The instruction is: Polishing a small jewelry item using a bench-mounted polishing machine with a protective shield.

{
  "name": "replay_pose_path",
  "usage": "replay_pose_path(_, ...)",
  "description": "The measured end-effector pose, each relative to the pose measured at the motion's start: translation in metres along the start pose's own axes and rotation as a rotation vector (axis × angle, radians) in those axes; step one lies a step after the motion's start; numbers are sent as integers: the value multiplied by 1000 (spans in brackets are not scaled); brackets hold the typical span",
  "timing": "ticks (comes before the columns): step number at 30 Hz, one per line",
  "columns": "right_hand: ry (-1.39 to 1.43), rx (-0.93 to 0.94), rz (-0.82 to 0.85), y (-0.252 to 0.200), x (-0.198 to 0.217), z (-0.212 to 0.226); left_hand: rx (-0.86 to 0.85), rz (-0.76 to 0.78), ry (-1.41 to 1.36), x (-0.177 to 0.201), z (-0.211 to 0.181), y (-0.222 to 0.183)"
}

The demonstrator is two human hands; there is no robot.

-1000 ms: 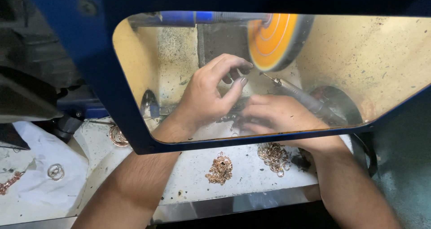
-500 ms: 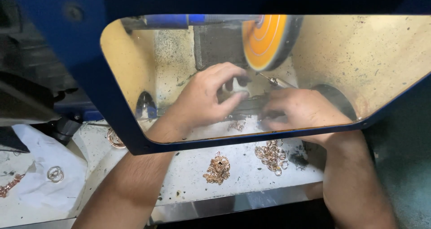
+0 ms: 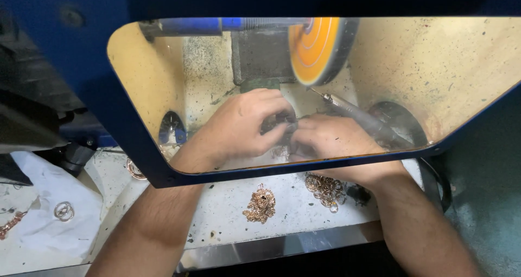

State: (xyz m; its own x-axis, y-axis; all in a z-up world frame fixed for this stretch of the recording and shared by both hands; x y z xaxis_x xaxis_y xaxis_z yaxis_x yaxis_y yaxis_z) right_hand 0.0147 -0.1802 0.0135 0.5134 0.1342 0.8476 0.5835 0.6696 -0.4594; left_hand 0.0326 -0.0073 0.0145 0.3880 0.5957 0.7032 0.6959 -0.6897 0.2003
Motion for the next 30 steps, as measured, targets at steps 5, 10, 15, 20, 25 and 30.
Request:
replay_pose_path(5, 114, 19, -52, -1, 5, -3, -8, -32, 23, -2, -3, 0)
replay_pose_path(10, 303, -58, -252, -5, 19, -25, -4, 2, -94, -14, -3, -3)
replay_pose_path(15, 329, -32, -465, -1, 17, -34, 92, -139, -65, -22, 2, -4)
replay_pose_path(20, 369, -97, -483, 4, 15, -29, 203, -156, -194, -8, -11, -15)
replay_pose_path(25, 570, -128, -562, 1, 20, -26, 229, -202, -329, 3, -15, -15)
replay_pose_path(30, 790, -179, -530, 1, 16, -49, 78, -401, -313, -2, -12, -5)
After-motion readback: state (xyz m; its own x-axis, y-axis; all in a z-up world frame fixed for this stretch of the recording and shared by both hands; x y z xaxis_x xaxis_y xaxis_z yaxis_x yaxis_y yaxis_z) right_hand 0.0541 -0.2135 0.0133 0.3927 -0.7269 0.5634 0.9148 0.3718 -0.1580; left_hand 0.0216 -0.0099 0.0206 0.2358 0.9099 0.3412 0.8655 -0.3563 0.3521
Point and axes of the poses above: each hand's wrist, its own y-axis towards the middle knuckle, its own x-axis out of the back of the hand, z = x × y, the point moved 4 cm from there along y, towards the middle knuckle, and after that the axes turned 12 degrees about z, right-handed, at the moved point
